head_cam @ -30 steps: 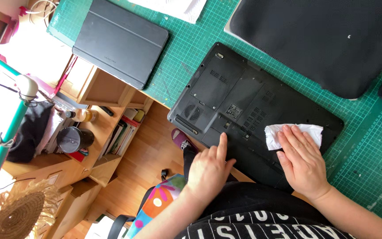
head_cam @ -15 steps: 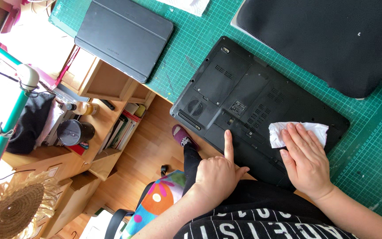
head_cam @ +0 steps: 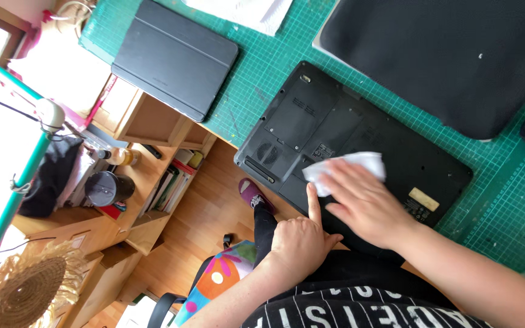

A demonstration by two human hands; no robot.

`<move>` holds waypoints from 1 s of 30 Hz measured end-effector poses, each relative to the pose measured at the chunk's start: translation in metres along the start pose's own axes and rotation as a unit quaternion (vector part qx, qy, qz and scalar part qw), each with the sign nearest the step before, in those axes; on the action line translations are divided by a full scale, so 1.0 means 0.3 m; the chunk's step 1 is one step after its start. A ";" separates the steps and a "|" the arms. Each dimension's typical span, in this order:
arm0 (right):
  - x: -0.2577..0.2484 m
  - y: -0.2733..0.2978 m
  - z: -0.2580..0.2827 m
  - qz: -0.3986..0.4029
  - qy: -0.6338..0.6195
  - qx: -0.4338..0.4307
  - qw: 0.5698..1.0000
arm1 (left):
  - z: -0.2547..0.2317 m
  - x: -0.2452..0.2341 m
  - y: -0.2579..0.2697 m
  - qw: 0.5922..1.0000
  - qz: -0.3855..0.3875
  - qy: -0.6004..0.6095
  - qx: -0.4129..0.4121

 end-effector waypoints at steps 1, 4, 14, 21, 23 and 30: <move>0.019 -0.049 0.025 0.007 -0.026 -0.023 0.999 | 0.000 -0.005 0.006 1.000 -0.018 0.003 0.000; 0.090 -0.186 0.086 0.050 -0.037 -0.071 0.996 | 0.121 -0.058 0.062 0.972 -0.172 0.149 -0.061; 0.014 -0.138 0.192 0.014 -0.029 -0.170 0.985 | 0.537 0.209 0.087 0.772 -0.221 0.540 -0.251; -0.036 -0.139 0.225 -0.086 -0.095 -0.106 0.986 | 0.526 0.281 -0.036 0.747 -0.198 0.602 -0.199; -0.031 -0.192 0.219 -0.132 -0.149 -0.062 0.978 | 0.517 0.332 -0.080 0.702 -0.165 0.665 -0.194; 0.085 -0.350 0.196 -0.121 -0.216 0.076 0.966 | 0.530 0.377 -0.109 0.614 -0.112 0.761 -0.178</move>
Point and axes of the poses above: each hand's wrist, its own y-axis away from the middle knuckle, its own x-axis out of the palm, z = x × y, the point moved 10 cm from there along -y, towards the middle knuckle, and after that the axes turned 11 degrees about -y, right-handed, at the moved point
